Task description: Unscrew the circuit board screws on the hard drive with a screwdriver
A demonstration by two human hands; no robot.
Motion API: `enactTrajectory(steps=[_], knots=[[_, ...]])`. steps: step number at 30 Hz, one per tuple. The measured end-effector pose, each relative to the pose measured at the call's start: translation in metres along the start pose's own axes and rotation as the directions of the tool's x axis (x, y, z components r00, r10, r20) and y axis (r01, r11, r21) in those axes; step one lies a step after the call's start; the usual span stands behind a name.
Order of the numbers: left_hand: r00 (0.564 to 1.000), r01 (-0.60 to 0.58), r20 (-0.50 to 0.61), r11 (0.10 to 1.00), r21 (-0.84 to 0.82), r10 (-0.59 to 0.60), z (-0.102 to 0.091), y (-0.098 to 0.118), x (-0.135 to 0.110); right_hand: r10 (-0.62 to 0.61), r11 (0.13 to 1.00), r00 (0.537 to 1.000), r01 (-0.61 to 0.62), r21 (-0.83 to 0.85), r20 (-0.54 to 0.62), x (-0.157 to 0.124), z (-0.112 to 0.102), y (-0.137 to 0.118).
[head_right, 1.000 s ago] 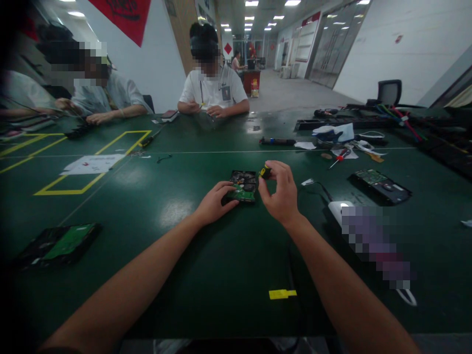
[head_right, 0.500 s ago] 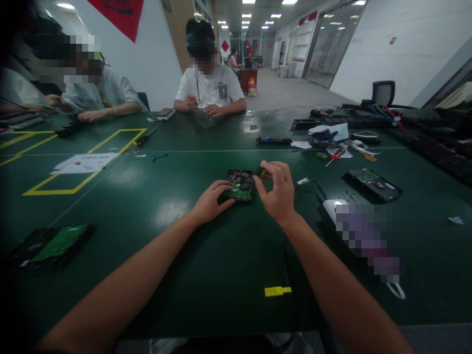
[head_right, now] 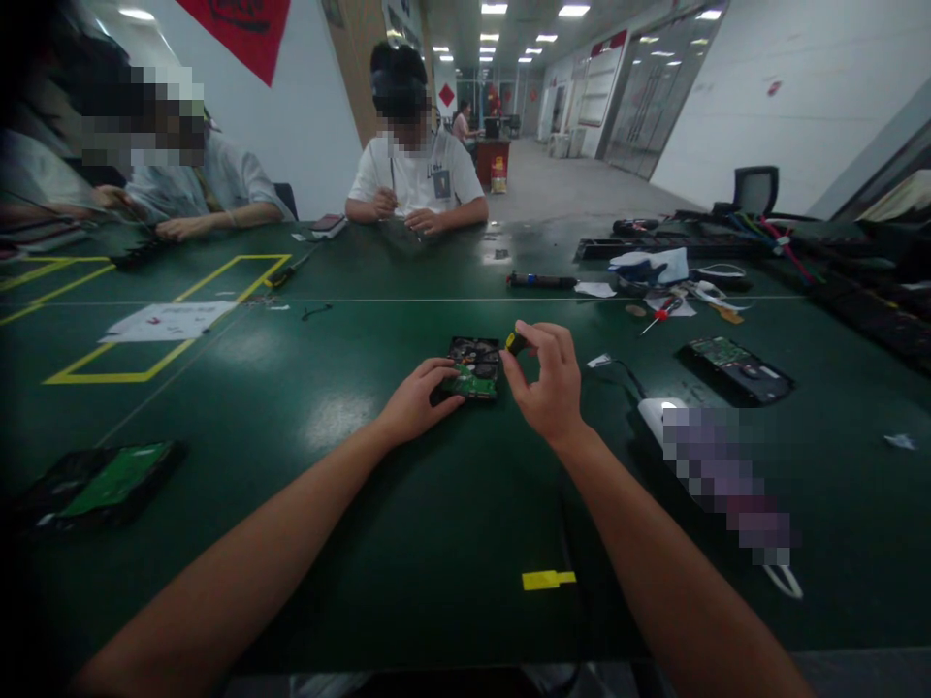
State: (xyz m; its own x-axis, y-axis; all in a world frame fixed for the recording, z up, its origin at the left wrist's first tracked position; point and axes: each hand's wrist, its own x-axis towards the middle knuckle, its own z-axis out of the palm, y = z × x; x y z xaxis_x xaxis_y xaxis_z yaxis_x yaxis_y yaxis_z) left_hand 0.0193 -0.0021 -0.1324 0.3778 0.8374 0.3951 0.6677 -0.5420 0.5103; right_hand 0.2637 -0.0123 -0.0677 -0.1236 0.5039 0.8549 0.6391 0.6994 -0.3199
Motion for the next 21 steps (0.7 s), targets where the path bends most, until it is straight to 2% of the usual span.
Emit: enactTrajectory(steps=[7, 14, 21], knots=[[1.000, -0.004, -0.005, 1.000, -0.002, 0.004, -0.0003, 0.0000, 0.0005, 0.069, 0.993, 0.997, -0.071, 0.096, 0.019, -0.0025, 0.0012, 0.0018], [1.000, -0.009, -0.012, 1.000, -0.009, 0.009, 0.0000, 0.0004, 0.0002, 0.046, 0.998, 0.997, -0.049, 0.047, 0.058, -0.0013, -0.0013, -0.0012], [1.000, -0.004, -0.001, 1.000, -0.007, 0.004, -0.0011, 0.0017, 0.0006, 0.069, 0.995, 0.997, -0.070, 0.069, 0.022, -0.0022, 0.0007, 0.0014]])
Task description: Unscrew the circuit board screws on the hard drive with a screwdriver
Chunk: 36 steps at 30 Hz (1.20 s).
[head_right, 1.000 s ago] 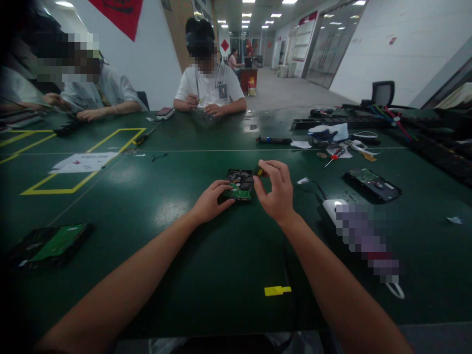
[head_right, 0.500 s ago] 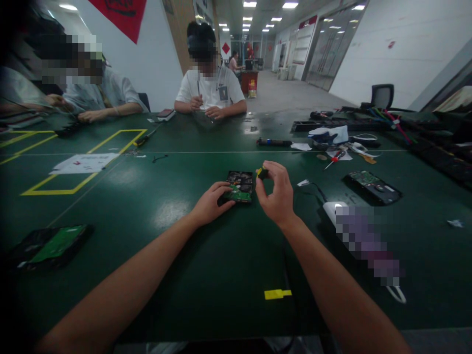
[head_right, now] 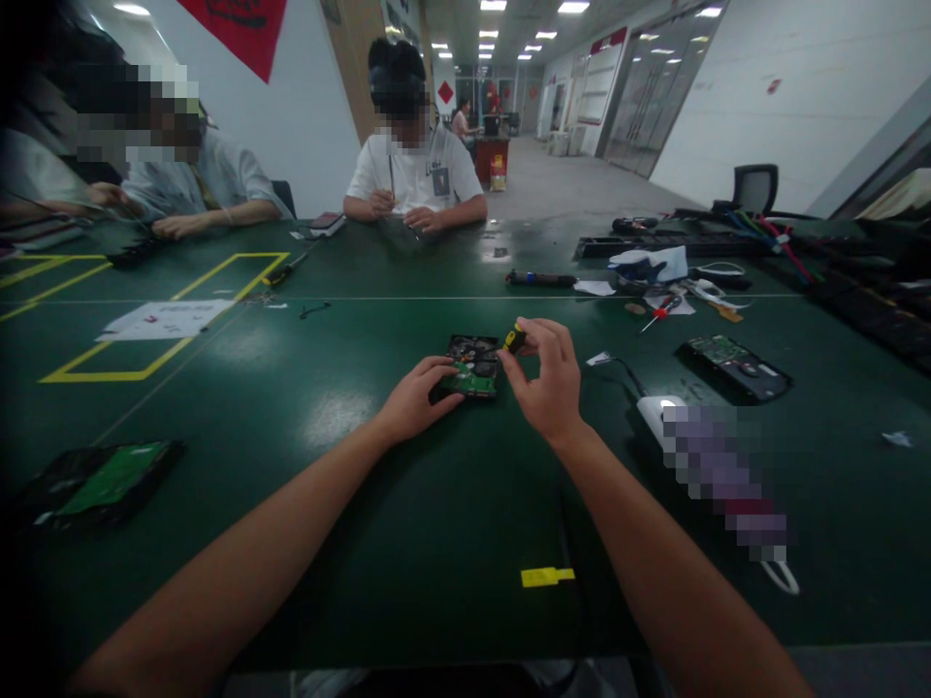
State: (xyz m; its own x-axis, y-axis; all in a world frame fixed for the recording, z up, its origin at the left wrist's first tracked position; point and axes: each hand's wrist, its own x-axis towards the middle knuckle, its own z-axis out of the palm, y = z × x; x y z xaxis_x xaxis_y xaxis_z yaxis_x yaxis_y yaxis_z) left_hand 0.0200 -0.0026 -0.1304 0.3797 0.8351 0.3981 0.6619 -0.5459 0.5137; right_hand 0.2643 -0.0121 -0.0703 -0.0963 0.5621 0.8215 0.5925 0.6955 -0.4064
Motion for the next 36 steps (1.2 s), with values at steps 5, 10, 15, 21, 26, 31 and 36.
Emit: enactTrajectory(steps=[5, 10, 15, 21, 26, 31, 36], knots=[[1.000, 0.006, -0.001, 1.000, -0.001, -0.006, 0.0007, -0.0012, -0.0001, -0.008, 1.000, 1.000, 0.008, -0.029, 0.000, -0.0003, -0.0005, -0.0027], [1.000, 0.004, -0.009, 1.000, -0.002, -0.004, 0.0024, -0.0030, -0.0003, 0.022, 0.999, 1.000, -0.022, 0.028, -0.008, -0.0021, 0.0030, 0.0008], [1.000, 0.002, -0.006, 1.000, 0.005, -0.002, 0.0019, -0.0021, 0.0000, 0.017, 1.000, 1.000, -0.017, 0.003, -0.020, -0.0023, 0.0016, 0.0040], [1.000, 0.013, 0.006, 1.000, 0.002, -0.013, 0.0000, -0.0004, -0.0002, -0.019, 1.000, 1.000, 0.019, -0.006, 0.000, -0.0009, 0.0009, -0.0006], [1.000, 0.008, 0.001, 1.000, 0.010, -0.008, 0.0005, -0.0009, -0.0001, 0.013, 0.999, 1.000, -0.014, 0.034, 0.024, -0.0021, 0.0026, 0.0010], [1.000, -0.001, -0.002, 1.000, 0.004, 0.001, 0.0015, -0.0020, -0.0005, -0.019, 0.999, 0.999, 0.020, -0.040, 0.037, -0.0012, 0.0006, -0.0027], [1.000, -0.004, -0.001, 1.000, 0.020, 0.004, 0.0014, -0.0013, -0.0004, -0.021, 1.000, 0.999, 0.022, -0.018, 0.041, -0.0008, 0.0019, -0.0031]])
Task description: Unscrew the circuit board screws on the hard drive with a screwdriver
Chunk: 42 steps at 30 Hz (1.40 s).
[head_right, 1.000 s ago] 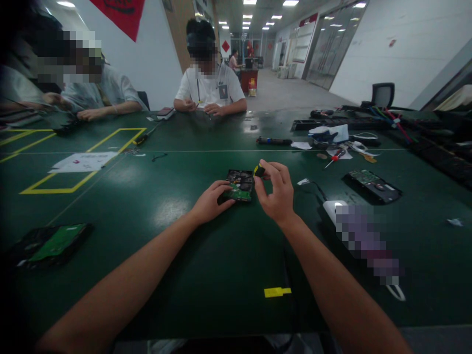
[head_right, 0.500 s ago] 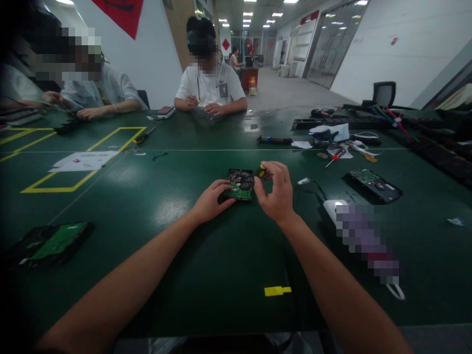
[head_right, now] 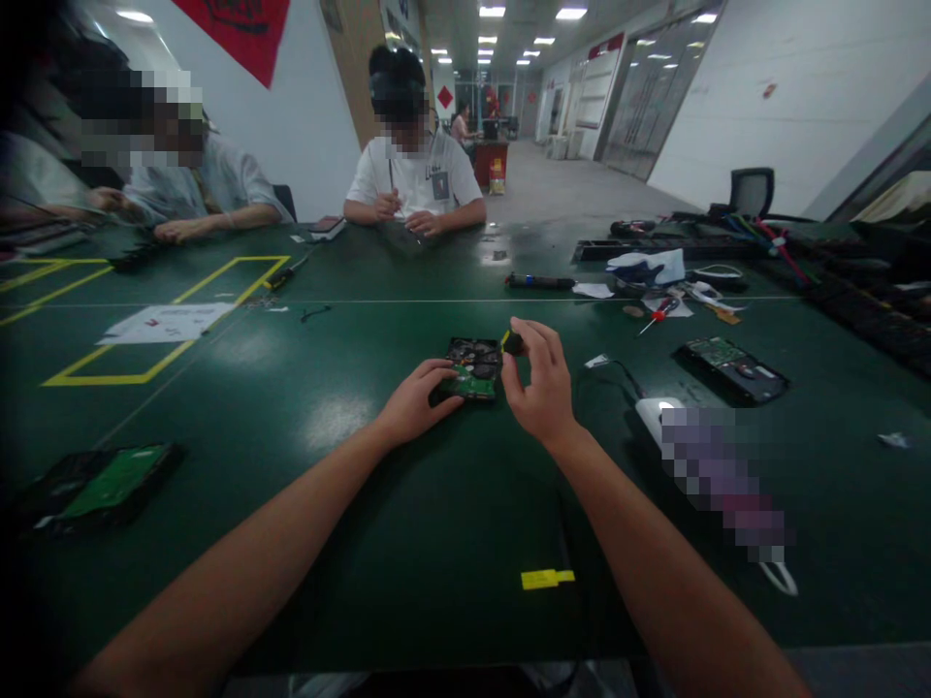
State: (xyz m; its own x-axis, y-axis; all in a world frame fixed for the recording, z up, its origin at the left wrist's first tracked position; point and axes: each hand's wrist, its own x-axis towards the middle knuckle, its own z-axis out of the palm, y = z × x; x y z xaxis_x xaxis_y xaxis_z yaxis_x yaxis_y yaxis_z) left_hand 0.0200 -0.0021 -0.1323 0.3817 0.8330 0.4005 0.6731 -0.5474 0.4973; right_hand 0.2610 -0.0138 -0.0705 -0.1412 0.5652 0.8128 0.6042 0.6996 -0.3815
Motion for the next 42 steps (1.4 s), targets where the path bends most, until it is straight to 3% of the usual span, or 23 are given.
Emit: enactTrajectory(steps=[25, 32, 42], knots=[[1.000, 0.010, 0.002, 1.000, 0.005, -0.010, 0.0006, -0.0002, 0.0001, -0.017, 0.998, 0.997, 0.013, -0.066, -0.070, -0.0001, 0.0006, 0.0018], [1.000, 0.003, -0.001, 1.000, -0.010, -0.003, 0.0007, -0.0010, -0.0003, -0.030, 0.999, 1.000, 0.030, -0.030, -0.005, 0.0004, 0.0002, -0.0019], [1.000, 0.013, 0.000, 1.000, -0.001, -0.013, 0.0004, -0.0013, -0.0003, -0.019, 1.000, 1.000, 0.019, -0.002, 0.002, -0.0004, 0.0004, 0.0004]])
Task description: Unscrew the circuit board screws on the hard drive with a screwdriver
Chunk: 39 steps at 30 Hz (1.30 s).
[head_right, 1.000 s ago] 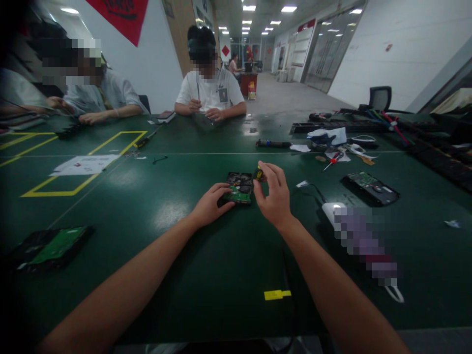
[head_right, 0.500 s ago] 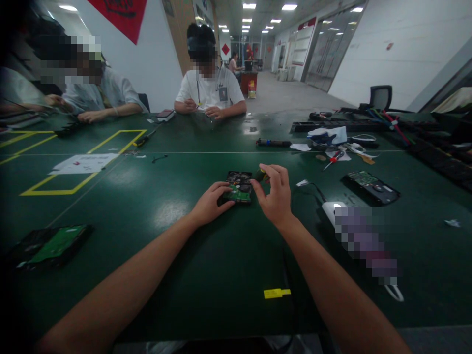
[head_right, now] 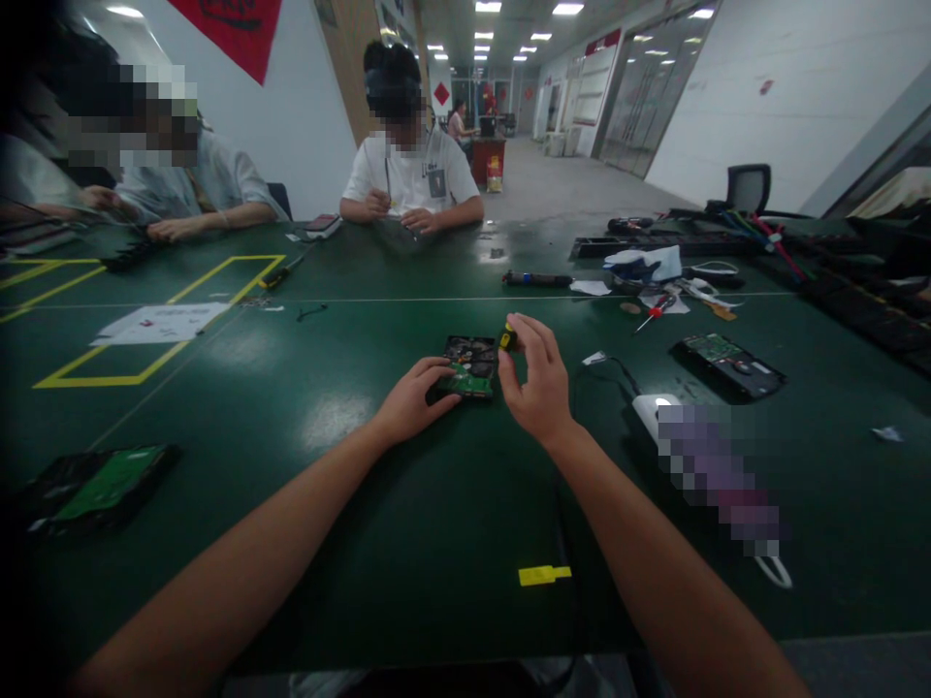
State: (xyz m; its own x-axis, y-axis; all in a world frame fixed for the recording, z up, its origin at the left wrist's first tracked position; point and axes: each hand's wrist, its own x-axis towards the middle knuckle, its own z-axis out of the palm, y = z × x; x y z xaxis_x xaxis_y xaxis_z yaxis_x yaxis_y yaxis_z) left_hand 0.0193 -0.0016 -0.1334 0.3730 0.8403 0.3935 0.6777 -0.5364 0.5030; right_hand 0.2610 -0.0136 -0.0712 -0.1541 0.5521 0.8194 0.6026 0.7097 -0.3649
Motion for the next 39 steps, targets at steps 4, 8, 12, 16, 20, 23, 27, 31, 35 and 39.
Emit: enactTrajectory(steps=[4, 8, 12, 16, 20, 23, 27, 31, 35, 39], knots=[[1.000, -0.010, -0.004, 1.000, -0.006, 0.010, -0.0008, 0.0012, -0.0003, 0.009, 1.000, 1.000, -0.009, 0.007, -0.019, -0.0004, 0.0006, 0.0023], [1.000, -0.001, -0.004, 1.000, -0.005, 0.001, -0.0009, 0.0015, -0.0002, 0.014, 1.000, 1.000, -0.014, -0.004, -0.018, -0.0001, -0.0003, 0.0007], [1.000, 0.003, -0.005, 1.000, -0.014, -0.003, -0.0003, 0.0010, 0.0004, 0.011, 1.000, 1.000, -0.011, -0.014, 0.019, 0.0009, 0.0000, -0.0025], [1.000, 0.008, 0.005, 1.000, -0.011, -0.008, 0.0000, 0.0006, 0.0007, 0.020, 0.999, 1.000, -0.021, -0.041, -0.016, 0.0007, 0.0005, -0.0009], [1.000, 0.002, 0.000, 1.000, -0.007, -0.002, -0.0005, 0.0012, 0.0005, 0.014, 0.999, 1.000, -0.015, -0.032, -0.016, 0.0003, 0.0000, 0.0016], [1.000, -0.002, -0.011, 1.000, -0.013, 0.002, -0.0015, 0.0028, 0.0002, -0.003, 1.000, 1.000, 0.003, -0.025, -0.011, 0.0003, -0.0005, 0.0016], [1.000, 0.019, -0.015, 1.000, -0.016, -0.019, -0.0023, 0.0041, 0.0001, 0.022, 0.999, 0.999, -0.023, -0.037, -0.025, 0.0009, -0.0011, 0.0005], [1.000, 0.023, -0.017, 1.000, -0.015, -0.023, -0.0018, 0.0034, 0.0002, -0.001, 1.000, 1.000, 0.001, -0.004, 0.008, 0.0016, -0.0003, 0.0010], [1.000, 0.016, -0.008, 1.000, -0.025, -0.016, -0.0019, 0.0034, 0.0003, 0.003, 1.000, 1.000, -0.003, 0.014, 0.018, 0.0006, 0.0003, 0.0027], [1.000, 0.021, -0.007, 0.999, -0.028, -0.022, -0.0023, 0.0040, 0.0002, 0.030, 1.000, 1.000, -0.030, 0.005, -0.006, -0.0005, -0.0007, 0.0017]])
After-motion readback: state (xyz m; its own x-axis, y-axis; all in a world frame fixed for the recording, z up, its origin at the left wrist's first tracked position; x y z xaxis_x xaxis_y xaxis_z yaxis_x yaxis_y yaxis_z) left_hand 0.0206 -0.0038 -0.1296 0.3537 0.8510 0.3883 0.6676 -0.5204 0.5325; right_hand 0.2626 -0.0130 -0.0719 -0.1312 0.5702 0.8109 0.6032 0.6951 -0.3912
